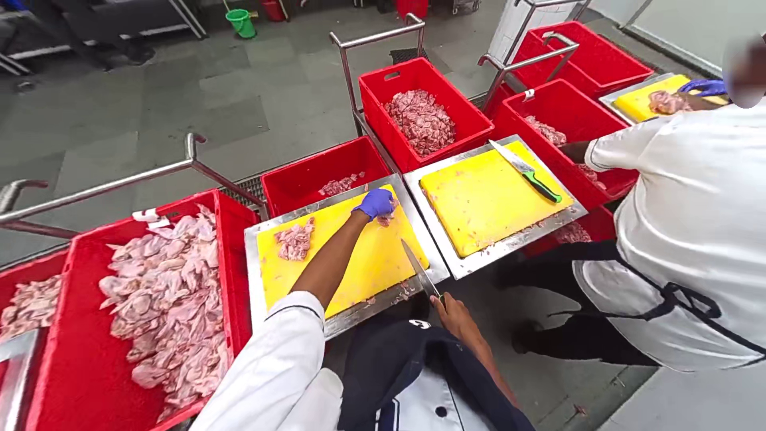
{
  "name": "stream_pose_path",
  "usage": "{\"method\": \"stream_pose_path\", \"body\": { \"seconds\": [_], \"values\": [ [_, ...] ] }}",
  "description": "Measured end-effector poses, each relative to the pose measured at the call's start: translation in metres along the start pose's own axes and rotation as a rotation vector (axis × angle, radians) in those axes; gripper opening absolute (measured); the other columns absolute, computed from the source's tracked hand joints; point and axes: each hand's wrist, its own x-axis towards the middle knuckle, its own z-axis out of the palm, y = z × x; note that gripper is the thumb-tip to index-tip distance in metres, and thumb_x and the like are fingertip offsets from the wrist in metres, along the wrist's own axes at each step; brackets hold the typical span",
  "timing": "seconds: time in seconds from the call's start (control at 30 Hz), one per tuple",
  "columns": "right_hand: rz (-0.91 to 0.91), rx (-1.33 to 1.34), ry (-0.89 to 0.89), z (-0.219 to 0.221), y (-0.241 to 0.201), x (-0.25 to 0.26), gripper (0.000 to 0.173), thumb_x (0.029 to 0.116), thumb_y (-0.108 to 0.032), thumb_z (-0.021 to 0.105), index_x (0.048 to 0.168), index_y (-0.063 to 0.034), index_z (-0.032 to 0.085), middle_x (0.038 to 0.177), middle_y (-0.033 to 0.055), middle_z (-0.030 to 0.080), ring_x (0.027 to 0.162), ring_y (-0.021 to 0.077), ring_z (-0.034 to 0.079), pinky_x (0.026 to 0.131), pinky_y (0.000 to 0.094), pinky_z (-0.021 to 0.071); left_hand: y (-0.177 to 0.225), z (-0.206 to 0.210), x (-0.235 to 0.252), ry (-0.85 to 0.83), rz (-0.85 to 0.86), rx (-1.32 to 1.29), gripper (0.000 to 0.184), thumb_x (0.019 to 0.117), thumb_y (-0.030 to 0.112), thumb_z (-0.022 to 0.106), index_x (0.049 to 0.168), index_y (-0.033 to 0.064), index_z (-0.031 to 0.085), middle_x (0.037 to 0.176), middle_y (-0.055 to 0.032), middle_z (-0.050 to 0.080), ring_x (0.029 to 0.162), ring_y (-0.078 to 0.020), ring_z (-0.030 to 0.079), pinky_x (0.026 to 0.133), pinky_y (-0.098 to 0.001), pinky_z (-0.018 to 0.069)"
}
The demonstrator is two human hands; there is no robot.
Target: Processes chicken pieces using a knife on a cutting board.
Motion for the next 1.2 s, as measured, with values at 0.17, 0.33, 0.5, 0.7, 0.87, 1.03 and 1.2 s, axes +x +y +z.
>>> {"method": "stream_pose_path", "body": {
  "seconds": [0.17, 0.33, 0.5, 0.7, 0.87, 1.03, 1.2],
  "values": [
    [-0.061, -0.069, -0.031, -0.005, -0.019, 0.016, 0.062, 0.1073, -0.057, 0.04, 0.12, -0.0006, 0.063, 0.103, 0.0222, 0.069, 0.102, 0.0388, 0.069, 0.089, 0.0583, 0.0533, -0.063, 0.006, -0.056, 0.292, 0.103, -0.693, 0.037, 0.0995, 0.019, 0.063, 0.125, -0.0078, 0.062, 0.116, -0.024, 0.068, 0.107, -0.0288, 0.067, 0.099, -0.0468, 0.0538],
    [-0.142, -0.072, -0.037, -0.004, -0.06, 0.033, 0.06, 0.1079, -0.052, 0.042, 0.118, 0.0023, 0.065, 0.103, 0.0247, 0.069, 0.101, 0.0409, 0.069, 0.089, 0.0614, 0.053, -0.051, 0.03, -0.126, 0.614, -0.003, -1.019, 0.034, 0.1016, 0.024, 0.062, 0.121, -0.004, 0.063, 0.102, -0.0154, 0.071, 0.091, -0.0188, 0.071, 0.086, -0.0394, 0.0594],
    [-0.117, -0.138, -0.046, -0.002, -0.089, 0.041, 0.059, 0.1099, -0.052, 0.037, 0.118, 0.0007, 0.062, 0.101, 0.0216, 0.068, 0.093, 0.0368, 0.069, 0.083, 0.0573, 0.054, -0.078, 0.081, -0.134, 0.665, -0.412, -0.693, 0.037, 0.0997, 0.028, 0.066, 0.126, 0.0018, 0.064, 0.11, -0.0184, 0.073, 0.106, -0.0313, 0.071, 0.098, -0.0536, 0.0545],
    [-0.172, -0.256, 0.023, -0.002, -0.109, 0.038, 0.061, 0.109, -0.054, 0.037, 0.124, 0.0012, 0.058, 0.101, 0.0231, 0.068, 0.098, 0.0405, 0.07, 0.085, 0.0586, 0.0548, -0.073, 0.091, -0.147, 0.853, -0.254, -0.514, 0.032, 0.0997, 0.018, 0.064, 0.127, 0.001, 0.066, 0.134, -0.0196, 0.064, 0.128, -0.0315, 0.06, 0.112, -0.0469, 0.0476],
    [-0.174, -0.377, -0.041, -0.005, -0.134, 0.038, 0.06, 0.1095, -0.052, 0.036, 0.127, 0.0018, 0.056, 0.107, 0.0246, 0.068, 0.105, 0.0419, 0.069, 0.088, 0.059, 0.0543, -0.052, 0.132, -0.138, 0.862, -0.014, -0.372, 0.022, 0.0998, 0.012, 0.059, 0.107, 0.0004, 0.076, 0.114, -0.018, 0.073, 0.115, -0.0332, 0.068, 0.104, -0.0462, 0.053],
    [-0.148, -0.368, -0.088, 0.01, -0.184, 0.061, 0.059, 0.111, -0.048, 0.035, 0.131, 0.0048, 0.052, 0.114, 0.026, 0.066, 0.109, 0.0419, 0.068, 0.091, 0.0579, 0.0542, -0.054, 0.133, -0.138, 0.823, -0.111, -0.397, 0.024, 0.1013, 0.008, 0.055, 0.11, -0.0007, 0.076, 0.117, -0.0194, 0.073, 0.117, -0.0348, 0.068, 0.105, -0.0481, 0.0519],
    [-0.224, -0.313, -0.013, 0.028, -0.239, 0.105, 0.054, 0.1108, -0.043, 0.038, 0.129, 0.0051, 0.055, 0.116, 0.0259, 0.067, 0.11, 0.0411, 0.068, 0.091, 0.059, 0.054, -0.057, 0.132, -0.142, 0.789, -0.081, -0.41, 0.025, 0.1012, 0.003, 0.051, 0.11, -0.0003, 0.075, 0.117, -0.0208, 0.072, 0.117, -0.0359, 0.067, 0.103, -0.05, 0.0527]
  ]
}}
